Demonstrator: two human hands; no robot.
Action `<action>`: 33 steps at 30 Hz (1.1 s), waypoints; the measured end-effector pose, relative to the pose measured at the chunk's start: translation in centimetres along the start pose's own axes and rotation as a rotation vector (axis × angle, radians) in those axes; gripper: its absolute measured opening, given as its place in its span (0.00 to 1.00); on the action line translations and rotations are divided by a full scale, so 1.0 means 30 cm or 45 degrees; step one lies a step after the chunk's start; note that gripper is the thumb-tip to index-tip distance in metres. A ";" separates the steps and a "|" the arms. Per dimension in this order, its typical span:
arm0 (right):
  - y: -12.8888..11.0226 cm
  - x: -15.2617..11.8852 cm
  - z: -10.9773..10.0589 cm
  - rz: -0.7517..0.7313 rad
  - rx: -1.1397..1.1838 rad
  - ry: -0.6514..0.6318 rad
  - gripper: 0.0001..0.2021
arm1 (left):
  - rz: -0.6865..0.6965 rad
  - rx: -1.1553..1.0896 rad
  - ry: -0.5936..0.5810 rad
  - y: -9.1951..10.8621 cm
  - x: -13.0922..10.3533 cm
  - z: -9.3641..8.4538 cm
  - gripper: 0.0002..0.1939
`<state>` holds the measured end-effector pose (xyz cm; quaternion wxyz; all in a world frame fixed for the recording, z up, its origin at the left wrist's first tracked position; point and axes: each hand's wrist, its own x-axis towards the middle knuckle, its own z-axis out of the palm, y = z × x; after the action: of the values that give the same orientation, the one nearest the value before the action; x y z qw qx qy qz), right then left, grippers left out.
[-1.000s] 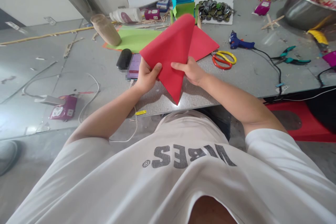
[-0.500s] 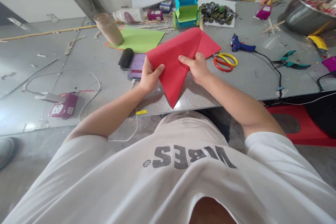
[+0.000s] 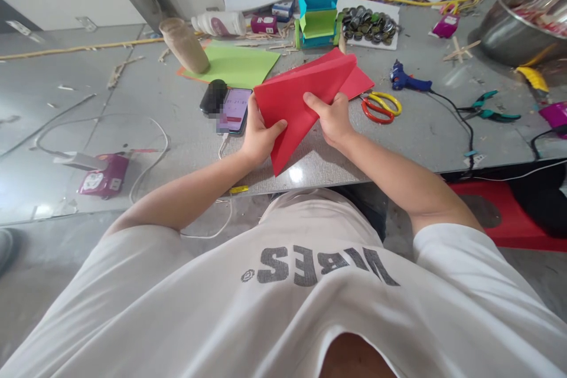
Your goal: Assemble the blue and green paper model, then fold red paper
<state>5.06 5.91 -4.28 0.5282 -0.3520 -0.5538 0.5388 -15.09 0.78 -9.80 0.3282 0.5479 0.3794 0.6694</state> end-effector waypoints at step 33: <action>-0.017 -0.010 -0.010 0.157 -0.050 -0.260 0.30 | 0.122 0.092 0.264 0.023 0.052 -0.024 0.36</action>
<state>5.50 5.61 -3.90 0.4280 -0.3389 -0.5924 0.5924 -16.11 1.66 -8.52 0.2348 0.5048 0.4085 0.7233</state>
